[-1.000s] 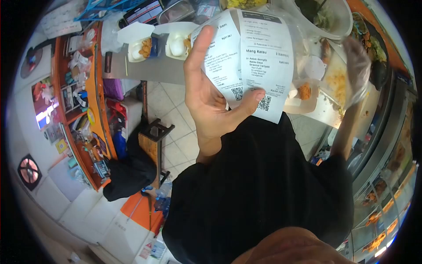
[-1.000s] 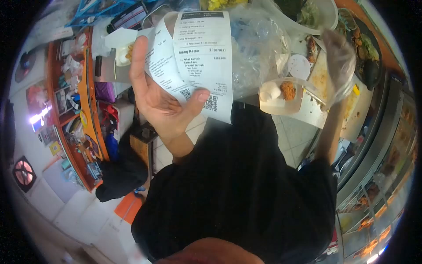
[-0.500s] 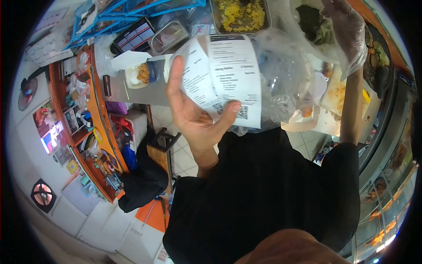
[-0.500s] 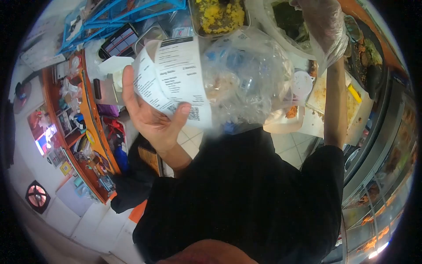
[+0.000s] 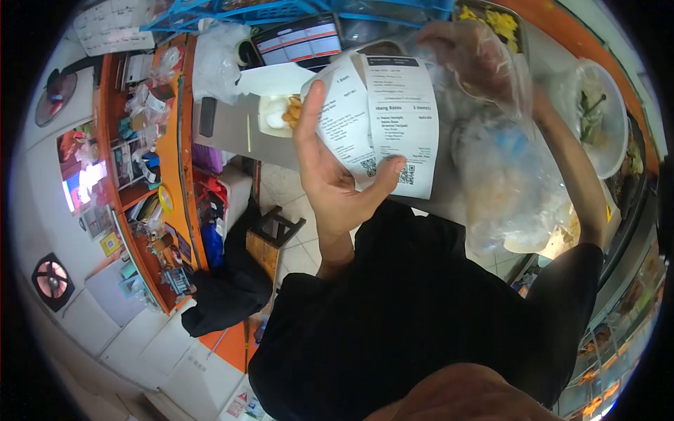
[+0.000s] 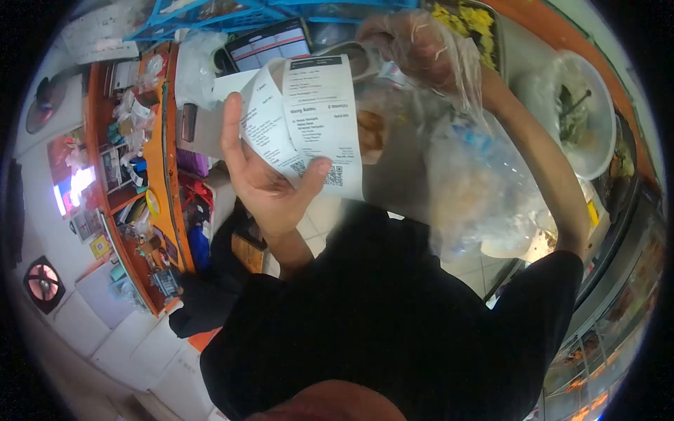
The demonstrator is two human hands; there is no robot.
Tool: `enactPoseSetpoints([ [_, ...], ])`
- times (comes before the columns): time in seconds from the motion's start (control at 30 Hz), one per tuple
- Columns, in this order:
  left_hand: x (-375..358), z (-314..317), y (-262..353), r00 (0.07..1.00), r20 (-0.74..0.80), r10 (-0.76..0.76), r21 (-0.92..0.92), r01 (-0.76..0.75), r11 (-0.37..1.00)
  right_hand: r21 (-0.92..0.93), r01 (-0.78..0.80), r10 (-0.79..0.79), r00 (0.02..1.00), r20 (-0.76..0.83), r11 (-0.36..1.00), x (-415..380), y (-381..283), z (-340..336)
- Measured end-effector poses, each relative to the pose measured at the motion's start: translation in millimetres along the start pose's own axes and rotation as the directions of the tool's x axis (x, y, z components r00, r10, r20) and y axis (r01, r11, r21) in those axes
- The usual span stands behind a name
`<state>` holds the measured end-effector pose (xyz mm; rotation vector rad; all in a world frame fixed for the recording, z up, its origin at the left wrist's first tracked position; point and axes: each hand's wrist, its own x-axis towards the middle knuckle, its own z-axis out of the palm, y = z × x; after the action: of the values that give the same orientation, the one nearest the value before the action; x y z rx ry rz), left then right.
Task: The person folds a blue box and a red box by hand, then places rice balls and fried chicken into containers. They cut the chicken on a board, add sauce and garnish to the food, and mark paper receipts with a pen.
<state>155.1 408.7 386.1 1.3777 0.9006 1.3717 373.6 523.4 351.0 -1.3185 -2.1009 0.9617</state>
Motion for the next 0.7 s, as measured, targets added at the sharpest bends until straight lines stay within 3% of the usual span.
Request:
enactPoseSetpoints([
  [0.07, -17, -14, 5, 1.000, -0.010, -0.010, -0.038, 0.010, 0.999, -0.029, 0.047, -0.045, 0.998, 0.051, 0.998, 8, -6, 22],
  [0.13, -5, -59, 2, 0.998, -0.044, -0.056, -0.039, 0.054, 0.998, -0.062, 0.103, -0.096, 0.990, 0.108, 0.993, 67, -10, 57],
  [0.23, -8, -113, 12, 0.997, -0.029, -0.076, 0.032, 0.077, 0.997, 0.004, 0.512, -0.512, 0.858, 0.047, 0.859, 147, -8, 127],
  [0.3, -13, -146, 16, 0.991, -0.079, -0.110, 0.018, 0.111, 0.994, -0.180, 0.377, -0.398, 0.912, -0.097, 0.909, 215, -33, 184],
  [0.37, -19, -174, 18, 0.978, -0.130, -0.163, 0.004, 0.165, 0.986, -0.361, 0.549, -0.606, 0.793, -0.062, 0.754, 293, -19, 240],
  [0.4, -19, -188, 18, 0.974, -0.158, -0.163, 0.036, 0.171, 0.985, -0.360, 0.559, -0.616, 0.785, -0.060, 0.747, 330, -8, 273],
  [0.5, -18, -219, 21, 0.964, -0.213, -0.161, 0.094, 0.184, 0.978, -0.556, 0.337, -0.313, 0.939, 0.141, 0.760, 388, 10, 324],
  [0.6, -16, -242, 20, 0.954, -0.251, -0.166, 0.143, 0.206, 0.968, -0.663, 0.215, -0.097, 0.973, 0.211, 0.717, 416, 40, 344],
  [0.7, -14, -260, 8, 0.937, -0.296, -0.186, 0.135, 0.234, 0.963, -0.705, 0.178, -0.035, 0.976, 0.213, 0.687, 437, 70, 343],
])
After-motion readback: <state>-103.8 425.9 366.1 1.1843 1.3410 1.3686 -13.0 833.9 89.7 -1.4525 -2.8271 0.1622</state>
